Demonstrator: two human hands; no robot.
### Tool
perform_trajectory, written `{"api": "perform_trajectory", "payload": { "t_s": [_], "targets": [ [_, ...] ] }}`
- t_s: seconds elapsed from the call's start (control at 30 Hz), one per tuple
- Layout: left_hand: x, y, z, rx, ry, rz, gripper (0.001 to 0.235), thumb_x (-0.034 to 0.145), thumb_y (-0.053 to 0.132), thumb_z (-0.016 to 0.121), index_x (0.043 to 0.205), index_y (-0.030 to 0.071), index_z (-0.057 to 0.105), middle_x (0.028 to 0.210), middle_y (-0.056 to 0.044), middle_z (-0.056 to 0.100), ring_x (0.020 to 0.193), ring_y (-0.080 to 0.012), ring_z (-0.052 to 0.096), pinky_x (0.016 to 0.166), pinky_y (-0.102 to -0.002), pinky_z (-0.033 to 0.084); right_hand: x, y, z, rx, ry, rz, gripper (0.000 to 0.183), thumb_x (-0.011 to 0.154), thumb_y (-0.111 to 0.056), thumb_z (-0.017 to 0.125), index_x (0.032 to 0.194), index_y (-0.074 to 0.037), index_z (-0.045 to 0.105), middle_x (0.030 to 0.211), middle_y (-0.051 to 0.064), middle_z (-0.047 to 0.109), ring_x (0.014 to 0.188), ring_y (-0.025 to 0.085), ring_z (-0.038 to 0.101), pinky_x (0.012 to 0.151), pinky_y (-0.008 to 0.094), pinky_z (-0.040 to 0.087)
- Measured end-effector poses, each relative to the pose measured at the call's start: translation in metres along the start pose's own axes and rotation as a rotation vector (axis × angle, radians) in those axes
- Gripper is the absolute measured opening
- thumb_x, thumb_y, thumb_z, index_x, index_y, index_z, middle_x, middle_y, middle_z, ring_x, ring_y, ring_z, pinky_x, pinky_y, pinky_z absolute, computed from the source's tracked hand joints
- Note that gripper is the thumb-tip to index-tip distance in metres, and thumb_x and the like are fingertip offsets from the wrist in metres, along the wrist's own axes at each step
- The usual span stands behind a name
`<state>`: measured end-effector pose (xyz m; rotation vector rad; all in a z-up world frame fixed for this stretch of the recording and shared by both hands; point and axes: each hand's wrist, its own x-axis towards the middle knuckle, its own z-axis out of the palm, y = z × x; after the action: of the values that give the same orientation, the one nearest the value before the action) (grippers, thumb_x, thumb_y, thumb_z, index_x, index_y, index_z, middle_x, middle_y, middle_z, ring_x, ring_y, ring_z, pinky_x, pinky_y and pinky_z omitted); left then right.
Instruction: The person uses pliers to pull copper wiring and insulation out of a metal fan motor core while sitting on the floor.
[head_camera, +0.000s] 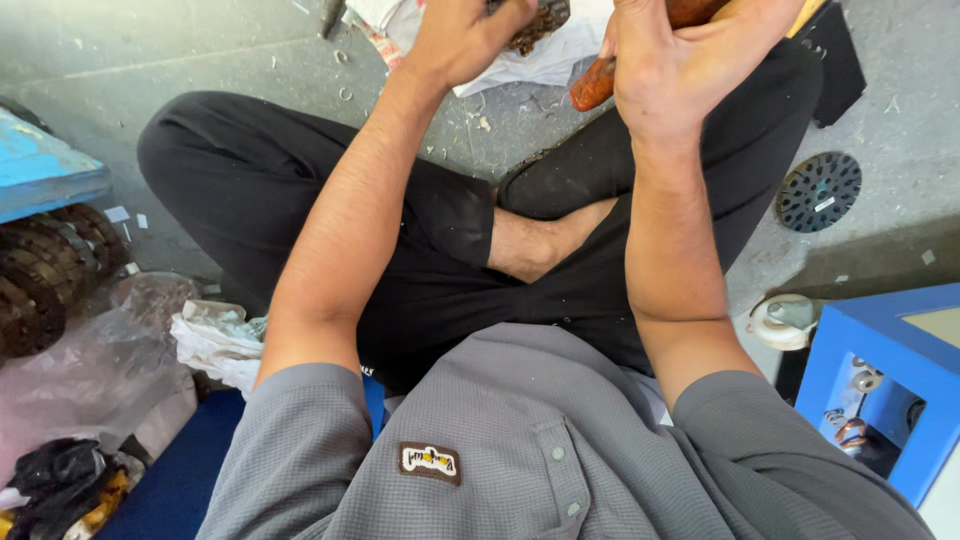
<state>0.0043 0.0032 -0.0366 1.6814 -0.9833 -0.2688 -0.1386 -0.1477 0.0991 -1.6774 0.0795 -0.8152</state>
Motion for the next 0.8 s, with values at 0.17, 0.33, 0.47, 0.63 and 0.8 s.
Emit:
{"api": "perform_trajectory", "payload": {
  "t_s": [0.17,0.33,0.47,0.63,0.8],
  "targets": [
    [0.014,0.058,-0.019,0.051,-0.087,0.002,0.028,0.102,0.036,0.074,0.108,0.010,0.080,0.068,-0.005,0.071,0.065,-0.0194,0.069,0.063,-0.036,0.051,0.007,-0.012,0.003,-0.005,-0.017,0.010,0.043,0.118,0.011,0.068,0.133,-0.006,0.032,0.085,0.018,0.062,0.057,0.023,0.061,0.051,0.033,0.052],
    [0.023,0.066,-0.023,0.010,-0.046,0.154,0.022,0.106,0.029,0.075,0.104,0.008,0.076,0.077,-0.007,0.070,0.071,-0.0220,0.069,0.066,-0.037,0.051,0.006,-0.013,0.008,0.084,0.106,0.119,0.050,0.117,0.008,0.076,0.132,-0.008,0.032,0.088,0.013,0.061,0.058,0.020,0.058,0.051,0.032,0.049],
    [0.024,0.074,-0.027,-0.024,-0.017,0.332,0.025,0.105,0.021,0.065,0.124,0.004,0.070,0.105,-0.012,0.074,0.083,-0.0258,0.071,0.069,-0.035,0.053,0.011,-0.023,0.012,0.089,0.124,0.140,0.052,0.114,0.008,0.080,0.133,-0.007,0.034,0.087,0.012,0.059,0.055,0.019,0.055,0.049,0.031,0.046],
    [0.025,0.068,-0.018,0.016,-0.059,0.137,0.014,0.104,0.024,0.073,0.106,0.011,0.076,0.075,-0.003,0.072,0.065,-0.0199,0.072,0.059,-0.034,0.052,0.016,-0.032,0.011,0.055,0.115,0.181,0.052,0.112,0.004,0.082,0.132,-0.005,0.034,0.087,0.011,0.061,0.053,0.018,0.057,0.048,0.030,0.048],
    [0.027,0.065,-0.015,0.050,-0.065,0.143,0.020,0.103,0.026,0.077,0.092,0.009,0.074,0.067,-0.008,0.064,0.057,-0.0244,0.062,0.055,-0.037,0.046,0.036,-0.052,-0.058,-0.203,-0.074,0.152,0.024,0.119,-0.003,0.071,0.115,0.001,0.048,0.076,0.010,0.059,0.054,0.021,0.061,0.050,0.032,0.049]
  ]
}}
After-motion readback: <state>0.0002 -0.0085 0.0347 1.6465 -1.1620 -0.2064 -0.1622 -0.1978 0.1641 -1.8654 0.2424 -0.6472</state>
